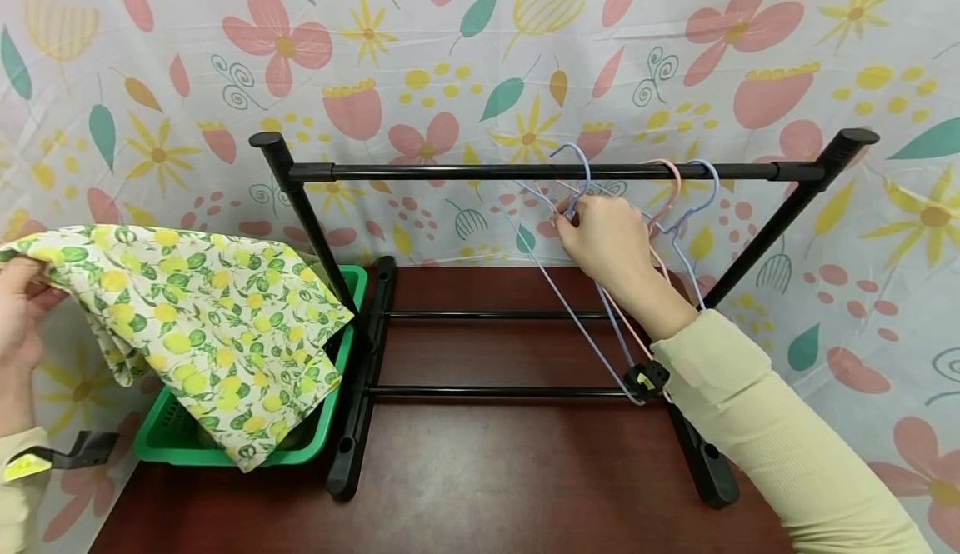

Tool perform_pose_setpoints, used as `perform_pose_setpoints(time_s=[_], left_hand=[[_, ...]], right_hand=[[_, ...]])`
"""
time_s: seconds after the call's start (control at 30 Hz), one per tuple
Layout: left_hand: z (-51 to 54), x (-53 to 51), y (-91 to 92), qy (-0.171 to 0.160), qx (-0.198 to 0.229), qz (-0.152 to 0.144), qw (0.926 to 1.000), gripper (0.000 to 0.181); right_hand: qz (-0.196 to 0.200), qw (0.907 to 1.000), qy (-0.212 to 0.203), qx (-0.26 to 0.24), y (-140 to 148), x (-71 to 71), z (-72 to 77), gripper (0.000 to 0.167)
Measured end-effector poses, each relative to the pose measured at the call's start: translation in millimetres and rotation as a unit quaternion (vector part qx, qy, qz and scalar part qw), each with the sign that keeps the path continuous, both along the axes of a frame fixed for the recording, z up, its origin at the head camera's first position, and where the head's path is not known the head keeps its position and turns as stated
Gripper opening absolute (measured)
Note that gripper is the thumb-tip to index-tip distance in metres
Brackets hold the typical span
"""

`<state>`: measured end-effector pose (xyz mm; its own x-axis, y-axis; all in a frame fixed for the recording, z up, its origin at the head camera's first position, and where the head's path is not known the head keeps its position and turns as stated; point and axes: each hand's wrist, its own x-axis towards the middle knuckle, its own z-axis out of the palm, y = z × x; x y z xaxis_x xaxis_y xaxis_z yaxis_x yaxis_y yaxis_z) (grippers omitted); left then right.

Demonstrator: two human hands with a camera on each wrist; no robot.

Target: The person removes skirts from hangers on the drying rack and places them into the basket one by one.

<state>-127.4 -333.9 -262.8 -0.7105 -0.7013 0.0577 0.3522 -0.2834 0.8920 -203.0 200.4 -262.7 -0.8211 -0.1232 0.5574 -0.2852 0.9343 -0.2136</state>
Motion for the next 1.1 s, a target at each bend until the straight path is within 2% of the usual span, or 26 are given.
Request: perform_pose_setpoints(time_s=[0.1, 0.17, 0.27, 0.3, 0.33, 0.37, 0.43, 0.53, 0.63, 0.67, 0.73, 0.77, 0.83, 0.87, 0.9, 1.0, 1.1], left_hand=[[-2.9, -3.8, -8.9, -0.006, 0.005, 0.006, 1.0, 0.015], [-20.0, -14.3, -33.9, -0.001, -0.018, -0.006, 0.9998, 0.017], [-46.8, -32.5, -74.7, 0.004, -0.05, -0.019, 0.9986, 0.029], [-52.1, -35.9, -82.2, 0.011, -0.058, -0.026, 0.9979, 0.032], [-52.5, -37.3, -84.0, 0.005, -0.06, -0.026, 0.9979, 0.033], [-46.9, -35.7, -78.1, -0.009, -0.055, -0.018, 0.9983, 0.031], [-30.6, -26.7, -54.6, -0.027, -0.057, -0.006, 0.998, 0.022], [-13.2, -15.6, -20.0, -0.051, -0.089, 0.019, 0.9946, 0.014], [-15.0, -14.1, -4.9, -0.058, -0.155, 0.027, 0.9859, 0.015], [-16.9, -14.4, -1.7, -0.072, -0.184, 0.03, 0.9798, 0.015], [-20.4, -15.1, 2.7, -0.128, -0.249, 0.035, 0.9595, 0.017], [-22.7, -15.6, 3.3, -0.152, -0.282, 0.034, 0.9467, 0.017], [-27.3, -15.7, 5.1, -0.201, -0.344, 0.03, 0.9167, 0.016], [-29.8, -15.7, 5.9, -0.221, -0.378, 0.028, 0.8986, 0.014], [-32.2, -15.5, 6.7, -0.235, -0.403, 0.022, 0.884, 0.013], [-39.6, -15.0, 11.4, -0.244, -0.462, 0.008, 0.8526, 0.005], [-46.1, -15.1, 14.8, -0.25, -0.501, -0.01, 0.8286, 0.013]], right_hand=[[-0.005, 1.0, -0.001, -0.001, 1.2, -0.3, -0.7, 0.034], [-0.01, 0.9999, -0.008, 0.0, 2.7, -0.1, -1.3, 0.037], [-0.019, 0.9997, -0.015, 0.003, 5.8, -0.2, -2.1, 0.041], [-0.021, 0.9997, -0.015, 0.006, 7.1, -0.2, -2.5, 0.042], [-0.022, 0.9996, -0.014, 0.008, 8.5, -0.4, -3.1, 0.043], [-0.023, 0.9996, -0.013, 0.009, 9.9, -0.5, -3.8, 0.043], [-0.025, 0.9996, -0.011, 0.012, 12.3, -0.7, -5.4, 0.043], [-0.028, 0.9994, -0.007, 0.016, 15.4, -1.1, -8.3, 0.042], [-0.028, 0.9995, -0.009, 0.013, 17.8, -0.9, -10.5, 0.039], [-0.027, 0.9995, -0.01, 0.012, 18.5, -0.8, -11.0, 0.039], [-0.025, 0.9996, -0.011, 0.008, 19.8, -0.6, -12.0, 0.038], [-0.024, 0.9996, -0.012, 0.007, 20.4, -0.7, -12.5, 0.038], [-0.023, 0.9997, -0.011, 0.005, 21.3, -0.9, -13.5, 0.038], [-0.022, 0.9997, -0.009, 0.005, 21.8, -1.0, -13.9, 0.036], [-0.021, 0.9997, -0.006, 0.004, 22.2, -1.2, -14.3, 0.035], [-0.021, 0.9998, -0.007, 0.004, 23.0, -1.6, -15.2, 0.028], [-0.025, 0.9996, -0.015, 0.005, 23.4, -1.8, -15.7, 0.025]])
